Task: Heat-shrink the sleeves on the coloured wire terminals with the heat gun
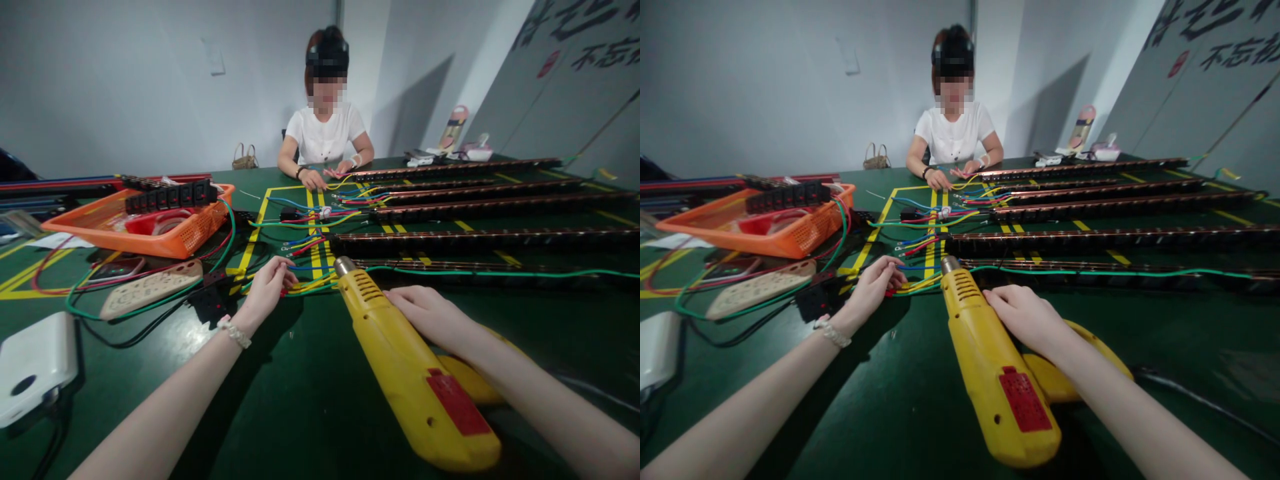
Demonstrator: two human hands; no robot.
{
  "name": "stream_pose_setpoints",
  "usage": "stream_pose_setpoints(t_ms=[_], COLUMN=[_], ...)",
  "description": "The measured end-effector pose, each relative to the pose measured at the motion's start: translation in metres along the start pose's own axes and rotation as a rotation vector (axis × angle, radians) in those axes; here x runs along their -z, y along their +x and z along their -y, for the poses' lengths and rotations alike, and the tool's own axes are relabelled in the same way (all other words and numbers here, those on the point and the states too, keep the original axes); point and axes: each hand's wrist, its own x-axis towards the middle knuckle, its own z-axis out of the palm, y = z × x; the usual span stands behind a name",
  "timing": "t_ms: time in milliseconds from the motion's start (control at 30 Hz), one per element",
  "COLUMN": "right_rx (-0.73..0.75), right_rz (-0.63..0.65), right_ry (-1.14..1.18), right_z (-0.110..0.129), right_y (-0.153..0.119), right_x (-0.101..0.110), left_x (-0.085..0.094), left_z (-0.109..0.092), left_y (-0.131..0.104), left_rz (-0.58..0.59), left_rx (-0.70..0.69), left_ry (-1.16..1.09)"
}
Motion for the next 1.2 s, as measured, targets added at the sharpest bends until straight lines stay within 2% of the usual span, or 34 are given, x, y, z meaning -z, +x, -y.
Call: stream_pose_setpoints(t_ms=[267,633,933,1067,1200], right_rx=[-0.088,-0.13,-0.079,-0.046,-0.008], right_rz=[0.03,-0.026,0.017,0.027,0.037], right_ry=[-0.018,-0.081,-0.09,-0.086,-0.083], right_z=[0.004,0.011,0.045,0.062,0.078], right_y=[-0.005,-0.005,-0.001,0.001,0.001], right_x=[0.002,0.001,-0.012,-0.02,-0.027], left_x=[0.001,-0.003,-0.004,-0.004,-0.001], left_z=[0.002,0.0,0.001,0.002,0.002], left_y=[0.001,0.001,0.001,0.002,0.004], left_rz=[0.008,0.009,0.0,0.0,-0.078], left_rx=[-0.031,-0.012,-0.053,-0.03,-0.074], left_ry=[0.0,-0.004,0.009,0.001,0.106])
